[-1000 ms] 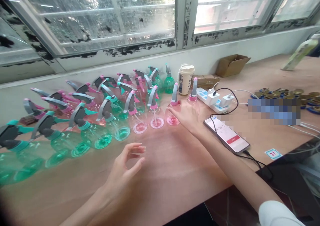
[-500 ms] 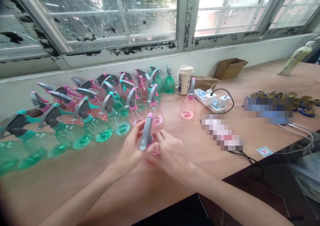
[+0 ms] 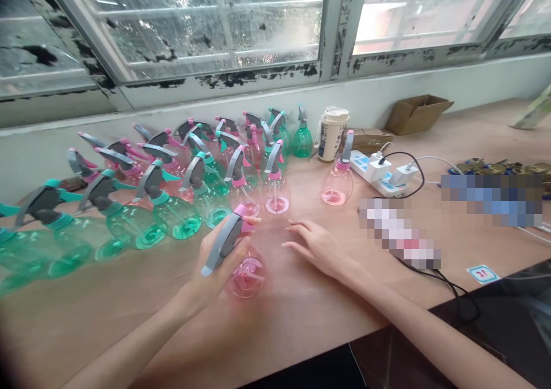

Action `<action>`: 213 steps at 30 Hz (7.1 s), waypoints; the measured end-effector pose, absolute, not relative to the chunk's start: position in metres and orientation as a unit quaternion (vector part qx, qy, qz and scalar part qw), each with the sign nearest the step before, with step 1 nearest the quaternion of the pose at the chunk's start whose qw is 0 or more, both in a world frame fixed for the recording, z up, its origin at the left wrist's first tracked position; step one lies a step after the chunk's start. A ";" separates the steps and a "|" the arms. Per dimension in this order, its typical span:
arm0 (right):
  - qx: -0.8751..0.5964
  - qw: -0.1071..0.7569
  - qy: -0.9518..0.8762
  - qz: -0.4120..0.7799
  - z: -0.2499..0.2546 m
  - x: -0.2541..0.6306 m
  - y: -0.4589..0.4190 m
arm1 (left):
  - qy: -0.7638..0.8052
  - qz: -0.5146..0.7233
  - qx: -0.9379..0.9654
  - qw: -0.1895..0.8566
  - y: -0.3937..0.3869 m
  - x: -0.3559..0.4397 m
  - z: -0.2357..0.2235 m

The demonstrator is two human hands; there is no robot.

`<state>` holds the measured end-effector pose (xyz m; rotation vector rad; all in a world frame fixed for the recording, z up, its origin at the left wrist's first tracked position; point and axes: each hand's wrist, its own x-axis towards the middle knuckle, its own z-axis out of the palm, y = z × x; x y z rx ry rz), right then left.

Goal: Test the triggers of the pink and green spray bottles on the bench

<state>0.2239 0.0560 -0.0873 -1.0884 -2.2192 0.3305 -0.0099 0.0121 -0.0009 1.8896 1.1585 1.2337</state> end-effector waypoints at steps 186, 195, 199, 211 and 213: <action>-0.332 0.235 -0.897 0.173 -0.099 0.214 0.091 | 0.401 0.455 0.769 0.205 0.061 0.001 -0.006; -0.334 0.231 -0.897 0.174 -0.099 0.214 0.091 | 0.391 0.459 0.769 0.214 0.061 0.001 -0.007; -0.334 0.232 -0.897 0.173 -0.098 0.214 0.091 | 0.398 0.458 0.764 0.219 0.060 0.001 -0.007; -0.335 0.237 -0.896 0.171 -0.098 0.214 0.091 | 0.413 0.450 0.768 0.193 0.060 0.003 -0.004; -0.334 0.230 -0.898 0.173 -0.098 0.213 0.091 | 0.403 0.445 0.778 0.185 0.060 0.005 -0.001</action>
